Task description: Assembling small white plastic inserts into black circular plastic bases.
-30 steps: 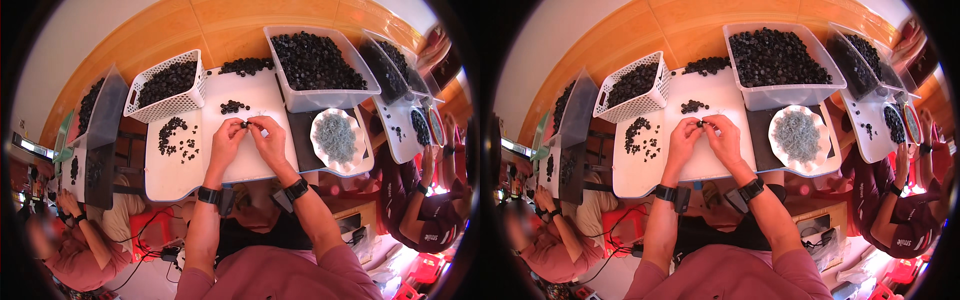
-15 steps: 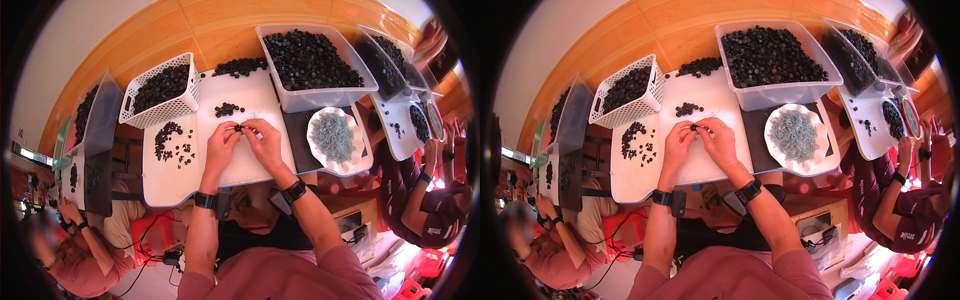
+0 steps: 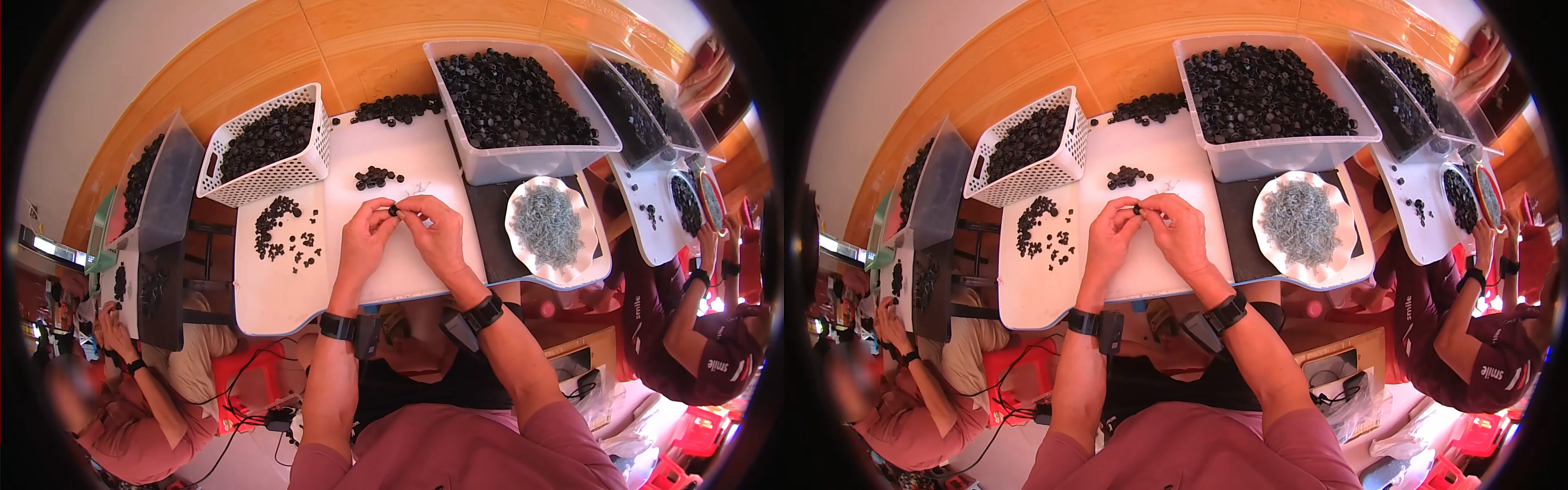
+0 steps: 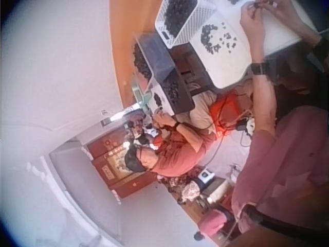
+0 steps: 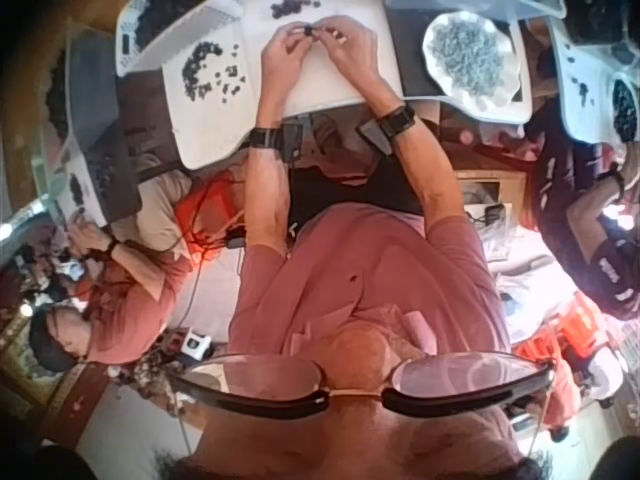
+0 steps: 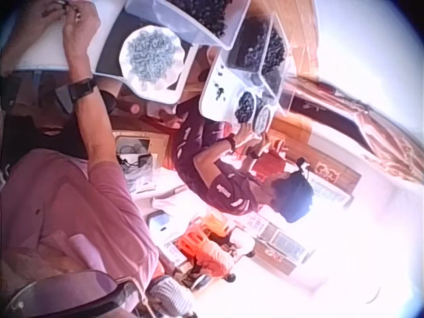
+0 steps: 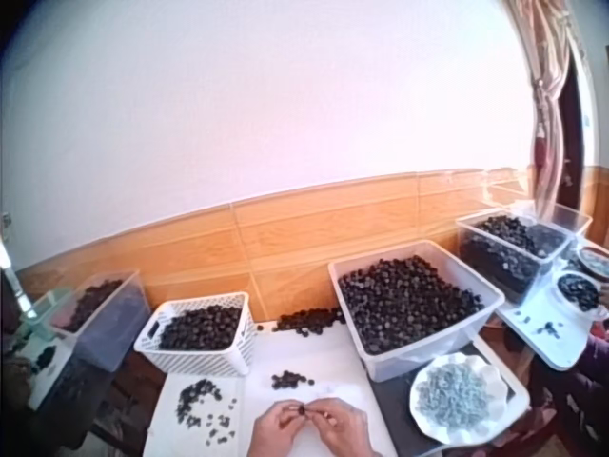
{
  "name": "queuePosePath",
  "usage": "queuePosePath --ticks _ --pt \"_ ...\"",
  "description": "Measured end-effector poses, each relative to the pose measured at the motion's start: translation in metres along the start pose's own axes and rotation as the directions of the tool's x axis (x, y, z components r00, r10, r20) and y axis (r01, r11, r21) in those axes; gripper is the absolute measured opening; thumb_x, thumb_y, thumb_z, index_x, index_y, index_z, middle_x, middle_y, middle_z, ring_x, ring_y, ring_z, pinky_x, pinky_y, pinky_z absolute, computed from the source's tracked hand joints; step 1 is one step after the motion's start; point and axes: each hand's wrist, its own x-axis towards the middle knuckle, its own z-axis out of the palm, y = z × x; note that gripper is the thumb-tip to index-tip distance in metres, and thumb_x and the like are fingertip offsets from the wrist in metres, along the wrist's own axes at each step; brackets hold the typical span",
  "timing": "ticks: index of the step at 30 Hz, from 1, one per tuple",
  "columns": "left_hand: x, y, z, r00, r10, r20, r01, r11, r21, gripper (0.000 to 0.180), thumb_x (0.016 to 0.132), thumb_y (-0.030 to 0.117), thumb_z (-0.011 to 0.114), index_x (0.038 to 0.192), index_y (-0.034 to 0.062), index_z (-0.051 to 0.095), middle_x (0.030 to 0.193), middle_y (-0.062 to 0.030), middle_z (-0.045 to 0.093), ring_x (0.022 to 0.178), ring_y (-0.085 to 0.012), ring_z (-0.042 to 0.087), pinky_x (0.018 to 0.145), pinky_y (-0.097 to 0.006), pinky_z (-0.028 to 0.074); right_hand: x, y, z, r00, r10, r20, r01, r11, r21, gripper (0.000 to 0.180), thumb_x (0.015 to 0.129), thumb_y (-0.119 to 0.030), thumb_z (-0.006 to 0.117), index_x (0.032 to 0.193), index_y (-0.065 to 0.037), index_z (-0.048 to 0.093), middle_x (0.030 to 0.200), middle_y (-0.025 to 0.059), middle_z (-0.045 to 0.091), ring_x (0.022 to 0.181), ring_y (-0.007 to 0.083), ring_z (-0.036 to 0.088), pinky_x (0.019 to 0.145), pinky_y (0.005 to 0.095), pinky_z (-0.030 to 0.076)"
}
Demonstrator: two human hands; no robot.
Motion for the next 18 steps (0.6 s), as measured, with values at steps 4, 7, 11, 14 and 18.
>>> queuePosePath --ticks 4,7,11,14,18 --pt "0.0002 -0.0008 -0.0031 0.998 -0.059 0.031 0.057 0.996 0.062 0.029 0.098 0.000 0.068 0.125 -0.0001 0.059 0.101 -0.0045 0.075 0.092 -0.0065 0.065 0.081 -0.022 0.049 0.0007 -0.0024 -0.0013 1.000 0.008 0.027 -0.008 1.000 0.019 0.009 0.087 -0.002 0.074 0.096 -0.004 0.075 0.092 0.0098 0.075 0.077 0.0233 0.071 0.066 0.0316 0.055" --pt "0.0001 -0.0015 -0.0030 0.998 -0.055 0.022 0.054 0.997 0.056 0.029 0.098 0.000 0.068 0.125 0.0003 0.059 0.100 -0.0046 0.075 0.091 -0.0065 0.065 0.080 -0.022 0.049 0.0006 -0.0030 -0.0006 0.999 0.018 0.032 -0.018 1.000 0.024 0.010 0.087 -0.003 0.074 0.097 -0.004 0.075 0.092 0.0101 0.075 0.078 0.0234 0.071 0.067 0.0319 0.055" --pt "-0.0006 0.0003 0.0003 0.999 -0.040 -0.011 0.041 0.995 0.092 0.025 0.097 0.001 0.069 0.121 0.0001 0.062 0.100 -0.0049 0.075 0.090 -0.0068 0.066 0.077 -0.021 0.050 0.0009 -0.0021 -0.0021 0.995 0.090 0.044 -0.091 0.996 0.017 0.010 0.088 -0.003 0.074 0.097 -0.004 0.076 0.094 0.0109 0.076 0.078 0.0234 0.071 0.068 0.0317 0.056" --pt "-0.0026 0.0019 0.0023 0.999 -0.012 -0.037 0.016 0.993 0.113 0.023 0.096 0.002 0.070 0.118 -0.0003 0.064 0.100 -0.0050 0.076 0.090 -0.0068 0.067 0.076 -0.022 0.051 0.0009 -0.0014 -0.0024 0.993 0.107 0.057 -0.109 0.994 0.032 0.010 0.088 -0.003 0.073 0.097 -0.003 0.077 0.094 0.0111 0.076 0.079 0.0224 0.072 0.069 0.0312 0.056" --pt "-0.0038 0.0032 0.0046 0.998 -0.002 -0.064 0.013 0.984 0.176 0.022 0.096 0.003 0.071 0.117 0.0000 0.065 0.098 -0.0057 0.077 0.088 -0.0071 0.068 0.075 -0.022 0.052 0.0007 0.0023 -0.0017 0.987 0.151 0.058 -0.154 0.986 0.057 0.011 0.089 -0.003 0.073 0.099 -0.002 0.077 0.093 0.0108 0.077 0.080 0.0187 0.072 0.069 0.0302 0.055"
